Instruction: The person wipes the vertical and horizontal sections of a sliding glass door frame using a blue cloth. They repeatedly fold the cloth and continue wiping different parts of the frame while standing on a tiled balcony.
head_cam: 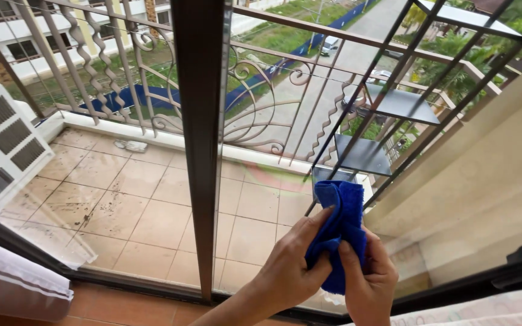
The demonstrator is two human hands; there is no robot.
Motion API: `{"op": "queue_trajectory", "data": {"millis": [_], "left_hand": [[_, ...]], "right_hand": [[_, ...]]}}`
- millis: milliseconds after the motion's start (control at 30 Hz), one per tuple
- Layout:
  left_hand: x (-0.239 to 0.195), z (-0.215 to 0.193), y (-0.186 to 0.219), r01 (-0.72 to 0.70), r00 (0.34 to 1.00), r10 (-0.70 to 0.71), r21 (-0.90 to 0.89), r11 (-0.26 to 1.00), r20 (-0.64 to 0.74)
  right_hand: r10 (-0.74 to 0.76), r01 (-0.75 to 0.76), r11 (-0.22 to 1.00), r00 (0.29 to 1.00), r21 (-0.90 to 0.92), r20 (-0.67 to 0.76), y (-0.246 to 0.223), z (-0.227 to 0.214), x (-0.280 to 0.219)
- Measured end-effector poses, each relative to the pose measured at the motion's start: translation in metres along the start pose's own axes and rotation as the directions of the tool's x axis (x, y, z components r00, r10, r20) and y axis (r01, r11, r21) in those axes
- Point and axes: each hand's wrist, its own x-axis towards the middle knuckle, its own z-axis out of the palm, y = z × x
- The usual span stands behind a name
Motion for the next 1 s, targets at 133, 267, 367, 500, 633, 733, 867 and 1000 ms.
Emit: {"op": "queue_trajectory", "data": {"millis": [133,267,367,500,633,733,867,1000], "left_hand": [[0.000,0.004,0.001,0.022,0.999,-0.023,0.018,1.000,0.036],[0.005,-0.013,0.002,0.201,0.978,-0.206,-0.147,0.968,-0.019],[0.012,-0.028,-0.007,0.370,0.917,-0.397,-0.286,0.884,-0.041],[0.011,-0.023,-0.042,0.506,0.824,-0.567,-0.443,0.740,-0.005],[0.007,-0.028,-0.067,0.476,0.784,-0.615,-0.553,0.684,-0.085],[0.011,-0.035,-0.061,0.456,0.803,-0.587,-0.530,0.715,-0.102],[0.017,-0.029,-0.056,0.462,0.803,-0.586,-0.505,0.729,-0.112],[0.021,-0.019,-0.035,0.472,0.808,-0.572,-0.428,0.771,-0.139]], "right_hand": [[0.030,-0.030,0.999,0.999,-0.014,0.018,-0.003,-0.007,-0.001],[-0.056,0.038,0.982,0.994,-0.184,-0.094,-0.002,-0.021,0.011],[-0.027,0.004,0.986,0.990,-0.165,-0.138,0.006,-0.036,0.022],[0.110,-0.087,0.988,0.975,0.127,-0.194,0.009,-0.043,0.029],[0.111,-0.082,0.990,0.957,0.118,-0.268,0.009,-0.063,0.053],[0.167,-0.134,0.979,0.960,0.154,-0.226,0.005,-0.071,0.063],[0.213,-0.179,0.967,0.959,0.179,-0.188,0.005,-0.067,0.065],[0.188,-0.162,0.975,0.967,0.154,-0.172,0.006,-0.051,0.055]]}}
